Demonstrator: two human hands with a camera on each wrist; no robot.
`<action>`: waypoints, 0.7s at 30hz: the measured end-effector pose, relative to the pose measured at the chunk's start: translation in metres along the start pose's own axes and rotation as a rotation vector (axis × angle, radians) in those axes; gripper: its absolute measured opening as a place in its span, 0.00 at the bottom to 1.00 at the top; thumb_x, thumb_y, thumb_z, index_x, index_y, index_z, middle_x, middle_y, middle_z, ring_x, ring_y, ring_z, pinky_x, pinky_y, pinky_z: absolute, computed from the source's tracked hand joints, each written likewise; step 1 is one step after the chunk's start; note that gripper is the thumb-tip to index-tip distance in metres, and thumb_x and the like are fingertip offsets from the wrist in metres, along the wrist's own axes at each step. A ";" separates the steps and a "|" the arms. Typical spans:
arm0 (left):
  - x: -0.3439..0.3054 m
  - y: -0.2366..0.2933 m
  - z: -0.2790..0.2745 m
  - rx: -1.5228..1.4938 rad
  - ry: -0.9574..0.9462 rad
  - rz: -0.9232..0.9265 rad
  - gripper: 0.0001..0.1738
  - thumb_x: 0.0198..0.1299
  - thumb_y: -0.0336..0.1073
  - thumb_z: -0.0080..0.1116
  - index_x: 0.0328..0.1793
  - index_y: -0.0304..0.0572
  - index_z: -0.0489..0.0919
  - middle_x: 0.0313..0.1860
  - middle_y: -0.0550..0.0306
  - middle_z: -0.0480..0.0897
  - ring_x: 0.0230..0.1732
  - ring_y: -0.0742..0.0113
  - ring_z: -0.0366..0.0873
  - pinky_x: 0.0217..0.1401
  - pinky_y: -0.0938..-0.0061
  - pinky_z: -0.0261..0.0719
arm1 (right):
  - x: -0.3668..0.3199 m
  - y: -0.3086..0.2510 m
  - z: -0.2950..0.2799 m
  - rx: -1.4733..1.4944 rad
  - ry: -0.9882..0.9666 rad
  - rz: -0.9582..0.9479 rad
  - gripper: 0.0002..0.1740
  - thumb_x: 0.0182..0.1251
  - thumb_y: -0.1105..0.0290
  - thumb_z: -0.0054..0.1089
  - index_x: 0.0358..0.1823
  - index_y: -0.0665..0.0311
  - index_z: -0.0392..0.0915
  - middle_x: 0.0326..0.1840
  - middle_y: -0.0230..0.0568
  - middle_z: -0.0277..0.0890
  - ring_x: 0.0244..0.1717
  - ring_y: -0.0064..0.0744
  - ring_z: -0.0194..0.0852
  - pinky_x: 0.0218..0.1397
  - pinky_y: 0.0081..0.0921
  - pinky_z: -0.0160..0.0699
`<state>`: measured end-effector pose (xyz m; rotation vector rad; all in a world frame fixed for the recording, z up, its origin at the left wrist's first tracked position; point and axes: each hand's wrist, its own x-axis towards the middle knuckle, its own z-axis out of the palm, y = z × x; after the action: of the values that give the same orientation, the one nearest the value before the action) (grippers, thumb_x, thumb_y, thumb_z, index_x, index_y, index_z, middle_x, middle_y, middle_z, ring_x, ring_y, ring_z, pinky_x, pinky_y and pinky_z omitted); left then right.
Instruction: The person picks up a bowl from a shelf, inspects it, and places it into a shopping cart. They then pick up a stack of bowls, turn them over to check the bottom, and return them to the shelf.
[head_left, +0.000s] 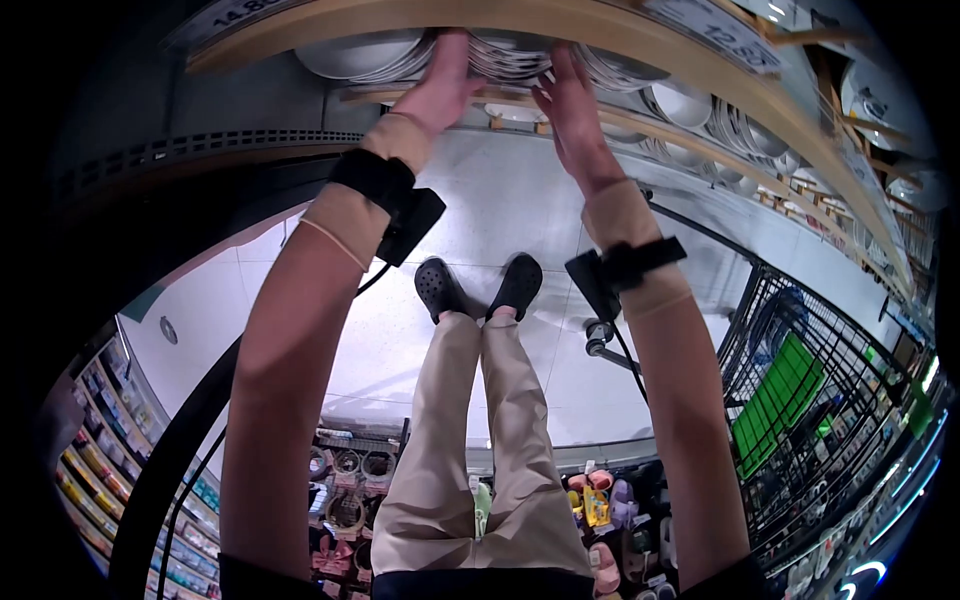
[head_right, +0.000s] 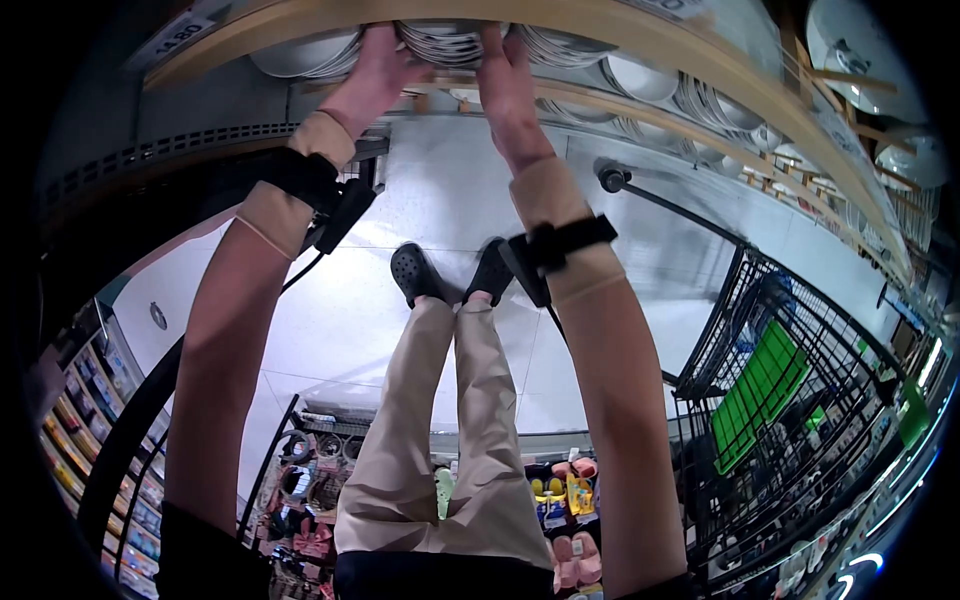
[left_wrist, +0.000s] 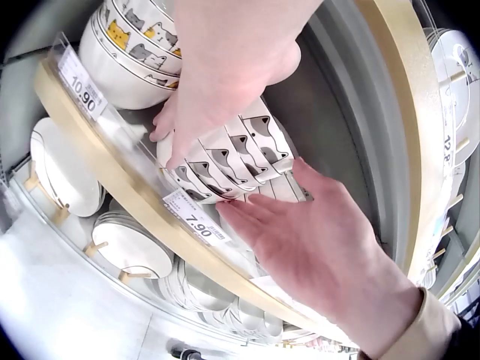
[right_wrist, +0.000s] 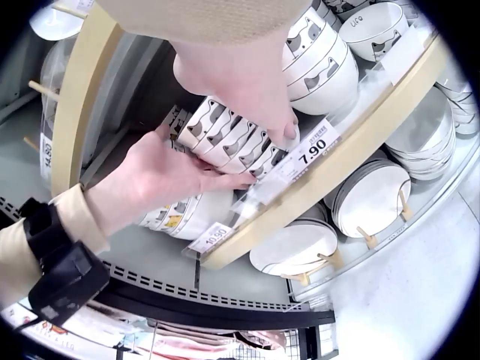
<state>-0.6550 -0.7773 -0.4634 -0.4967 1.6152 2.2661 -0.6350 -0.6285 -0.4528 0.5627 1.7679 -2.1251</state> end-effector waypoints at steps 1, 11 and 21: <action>-0.001 0.002 0.002 0.002 -0.002 -0.013 0.40 0.68 0.67 0.35 0.78 0.55 0.49 0.78 0.60 0.53 0.76 0.58 0.51 0.72 0.48 0.57 | 0.000 -0.009 0.001 0.083 -0.072 0.053 0.31 0.75 0.47 0.44 0.70 0.57 0.59 0.69 0.32 0.59 0.66 0.29 0.57 0.70 0.32 0.57; 0.009 0.004 0.008 -0.012 0.062 0.000 0.36 0.69 0.62 0.41 0.73 0.47 0.58 0.74 0.53 0.58 0.74 0.51 0.54 0.68 0.36 0.57 | 0.026 -0.003 -0.009 0.014 -0.271 0.009 0.32 0.75 0.46 0.38 0.74 0.54 0.54 0.77 0.30 0.51 0.74 0.35 0.48 0.75 0.39 0.48; 0.016 -0.005 0.002 0.004 0.070 0.059 0.36 0.69 0.61 0.42 0.75 0.49 0.57 0.76 0.54 0.55 0.76 0.50 0.49 0.69 0.33 0.54 | 0.022 0.001 0.002 0.061 -0.246 -0.091 0.37 0.70 0.44 0.45 0.72 0.58 0.55 0.74 0.35 0.56 0.74 0.33 0.47 0.74 0.39 0.45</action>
<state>-0.6671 -0.7729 -0.4738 -0.5406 1.6882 2.3118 -0.6540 -0.6307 -0.4647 0.2265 1.6262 -2.2070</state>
